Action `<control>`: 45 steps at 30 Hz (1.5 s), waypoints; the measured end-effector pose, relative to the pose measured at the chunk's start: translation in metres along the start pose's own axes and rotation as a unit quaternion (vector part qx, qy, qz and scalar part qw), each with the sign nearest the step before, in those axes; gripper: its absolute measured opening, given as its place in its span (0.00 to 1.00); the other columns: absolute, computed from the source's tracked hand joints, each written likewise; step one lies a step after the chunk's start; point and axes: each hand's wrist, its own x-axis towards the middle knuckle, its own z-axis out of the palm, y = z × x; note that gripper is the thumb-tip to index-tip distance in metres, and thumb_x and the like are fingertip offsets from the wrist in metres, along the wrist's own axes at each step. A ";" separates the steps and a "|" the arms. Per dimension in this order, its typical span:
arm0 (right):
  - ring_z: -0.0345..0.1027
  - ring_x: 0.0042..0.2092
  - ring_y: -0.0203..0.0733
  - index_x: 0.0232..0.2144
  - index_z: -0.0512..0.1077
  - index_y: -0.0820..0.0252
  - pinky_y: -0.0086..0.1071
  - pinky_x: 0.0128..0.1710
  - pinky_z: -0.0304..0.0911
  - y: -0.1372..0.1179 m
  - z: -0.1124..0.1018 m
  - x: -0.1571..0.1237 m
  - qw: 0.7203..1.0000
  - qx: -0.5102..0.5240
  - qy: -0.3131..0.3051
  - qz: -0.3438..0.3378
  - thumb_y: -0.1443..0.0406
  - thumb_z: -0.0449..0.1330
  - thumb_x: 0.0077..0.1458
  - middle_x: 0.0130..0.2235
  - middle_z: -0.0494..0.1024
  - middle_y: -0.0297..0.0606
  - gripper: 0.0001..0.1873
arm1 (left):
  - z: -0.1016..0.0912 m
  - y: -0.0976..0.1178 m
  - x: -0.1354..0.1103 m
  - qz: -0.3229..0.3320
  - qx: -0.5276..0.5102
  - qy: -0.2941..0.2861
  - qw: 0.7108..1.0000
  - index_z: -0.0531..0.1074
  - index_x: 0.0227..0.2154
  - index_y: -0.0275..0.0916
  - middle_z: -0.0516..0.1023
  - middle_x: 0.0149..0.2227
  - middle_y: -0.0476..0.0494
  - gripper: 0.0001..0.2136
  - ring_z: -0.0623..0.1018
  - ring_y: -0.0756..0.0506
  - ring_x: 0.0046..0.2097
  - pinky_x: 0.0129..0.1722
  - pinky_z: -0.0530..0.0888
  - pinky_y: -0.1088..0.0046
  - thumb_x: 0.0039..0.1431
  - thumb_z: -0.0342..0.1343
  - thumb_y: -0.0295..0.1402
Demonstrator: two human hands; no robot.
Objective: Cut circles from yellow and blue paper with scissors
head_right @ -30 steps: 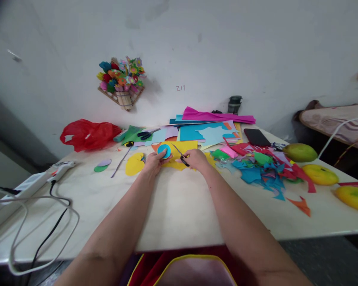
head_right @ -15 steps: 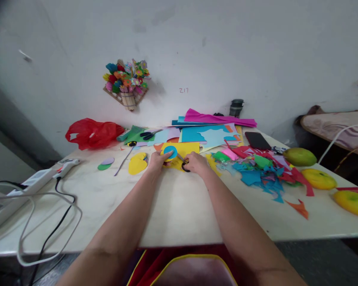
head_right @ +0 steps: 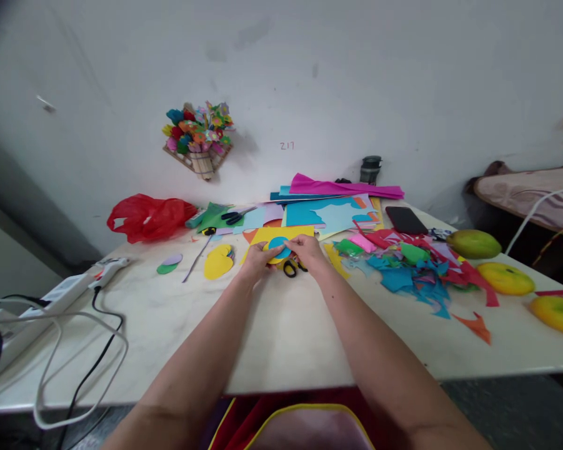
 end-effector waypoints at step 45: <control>0.67 0.19 0.37 0.20 0.66 0.57 0.26 0.18 0.58 0.027 0.019 0.005 0.998 -0.039 0.053 0.006 0.64 0.62 0.50 0.15 0.68 0.29 0.10 | -0.131 -0.005 0.001 0.049 0.581 0.165 0.795 0.61 0.64 0.31 0.69 0.62 0.25 0.31 0.69 0.34 0.63 0.61 0.63 0.62 0.61 0.55 0.42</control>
